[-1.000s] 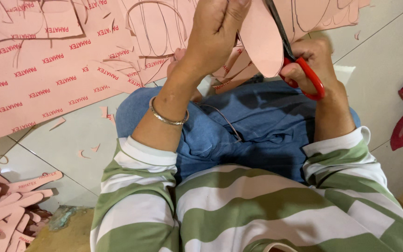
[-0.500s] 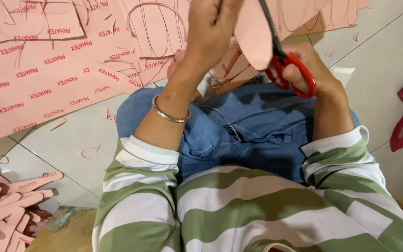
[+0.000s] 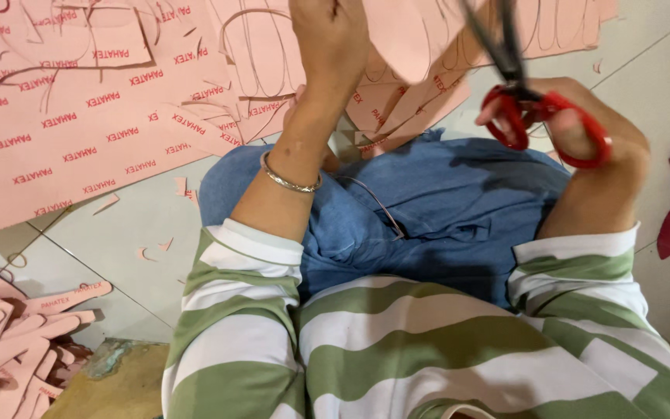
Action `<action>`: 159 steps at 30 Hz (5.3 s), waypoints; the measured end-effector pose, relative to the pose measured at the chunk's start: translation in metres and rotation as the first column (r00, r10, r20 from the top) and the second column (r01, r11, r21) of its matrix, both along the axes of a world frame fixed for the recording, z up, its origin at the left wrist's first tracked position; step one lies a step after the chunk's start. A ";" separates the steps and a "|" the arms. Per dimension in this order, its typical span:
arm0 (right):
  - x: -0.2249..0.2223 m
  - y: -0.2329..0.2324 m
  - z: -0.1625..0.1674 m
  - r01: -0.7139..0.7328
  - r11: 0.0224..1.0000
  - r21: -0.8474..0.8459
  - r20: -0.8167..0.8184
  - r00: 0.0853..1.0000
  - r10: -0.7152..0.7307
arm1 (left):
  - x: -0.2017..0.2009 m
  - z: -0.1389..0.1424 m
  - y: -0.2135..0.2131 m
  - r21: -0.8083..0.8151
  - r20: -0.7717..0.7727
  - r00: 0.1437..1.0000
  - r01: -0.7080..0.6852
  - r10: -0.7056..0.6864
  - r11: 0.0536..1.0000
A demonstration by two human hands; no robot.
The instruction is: The person sits cross-legged on the floor cutting pink pattern material printed with outlines using red-handled scissors. They cut along drawn curves, turn the sheet, and trim out individual shoe pattern pieces, adding to a pile of cut pieces beside them.
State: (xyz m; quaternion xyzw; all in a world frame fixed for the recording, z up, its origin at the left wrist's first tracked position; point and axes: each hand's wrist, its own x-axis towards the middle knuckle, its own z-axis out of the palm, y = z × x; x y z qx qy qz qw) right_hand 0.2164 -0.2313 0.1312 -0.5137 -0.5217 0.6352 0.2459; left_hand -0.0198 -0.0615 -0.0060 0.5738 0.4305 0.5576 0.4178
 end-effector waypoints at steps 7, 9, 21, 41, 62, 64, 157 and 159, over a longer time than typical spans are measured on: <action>-0.011 0.004 -0.019 -0.048 0.997 0.055 0.050 0.998 0.045 | 0.014 0.017 -0.023 0.096 0.002 0.997 0.072 -0.072 0.993; -0.016 0.005 -0.022 -0.036 0.994 0.106 0.111 0.994 0.024 | 0.015 0.022 -0.025 0.092 0.027 0.997 0.074 -0.076 0.993; -0.030 -0.006 -0.057 0.175 0.906 0.386 0.367 0.871 -0.325 | 0.014 0.064 -0.046 0.137 0.058 0.905 0.411 -0.422 0.901; -0.041 -0.001 -0.039 0.146 0.950 0.276 0.229 0.950 -0.212 | 0.004 0.066 -0.032 0.136 0.102 0.890 0.429 -0.444 0.893; -0.049 -0.003 -0.050 0.293 0.901 0.321 0.195 0.910 -0.365 | 0.011 0.067 -0.044 0.087 0.149 0.929 0.330 -0.340 0.940; -0.050 -0.002 -0.049 0.285 0.897 0.338 0.204 0.908 -0.366 | 0.012 0.067 -0.045 0.097 0.153 0.931 0.319 -0.330 0.943; -0.078 0.009 -0.046 0.235 0.899 0.369 0.225 0.916 -0.331 | 0.025 0.053 -0.037 0.178 0.003 1.000 0.007 -0.007 0.984; -0.081 0.010 -0.048 0.240 0.893 0.380 0.238 0.908 -0.346 | 0.023 0.053 -0.039 0.122 0.037 0.999 0.005 -0.009 0.993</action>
